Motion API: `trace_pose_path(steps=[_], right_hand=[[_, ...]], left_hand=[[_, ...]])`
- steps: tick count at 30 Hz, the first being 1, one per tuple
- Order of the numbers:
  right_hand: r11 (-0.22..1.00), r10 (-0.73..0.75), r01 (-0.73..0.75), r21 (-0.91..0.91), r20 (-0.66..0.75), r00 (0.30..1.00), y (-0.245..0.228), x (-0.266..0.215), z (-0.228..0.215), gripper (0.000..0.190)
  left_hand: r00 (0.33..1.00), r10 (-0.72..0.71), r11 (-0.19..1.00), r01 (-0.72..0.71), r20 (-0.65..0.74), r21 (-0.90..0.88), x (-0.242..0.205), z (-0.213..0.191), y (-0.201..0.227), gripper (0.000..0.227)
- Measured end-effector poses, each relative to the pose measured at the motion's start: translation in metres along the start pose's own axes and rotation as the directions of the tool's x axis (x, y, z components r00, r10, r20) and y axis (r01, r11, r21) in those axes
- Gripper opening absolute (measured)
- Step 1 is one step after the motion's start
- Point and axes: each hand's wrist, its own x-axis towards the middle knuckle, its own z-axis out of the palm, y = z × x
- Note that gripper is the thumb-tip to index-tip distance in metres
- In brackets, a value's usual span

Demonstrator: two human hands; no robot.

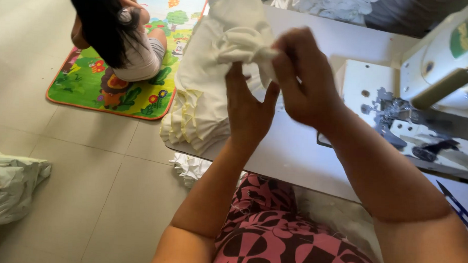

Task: Trimming loose threads from white garments using small snips at a sewing workstation.

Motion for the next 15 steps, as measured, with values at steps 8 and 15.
trace_pose_path(steps=[8, 15], right_hand=[[0.981, 0.182, -0.194, 0.023, -0.460, 0.869, -0.051, -0.168, -0.130, 0.020], [0.710, 0.704, -0.703, 0.052, -0.078, 0.705, -0.087, -0.180, -0.168, 0.035]], left_hand=[[0.823, 0.402, 0.869, -0.204, 0.401, -0.451, -0.069, -0.070, 0.098, 0.045], [0.824, 0.170, 0.887, 0.111, 0.541, -0.448, -0.100, -0.092, 0.111, 0.027]])
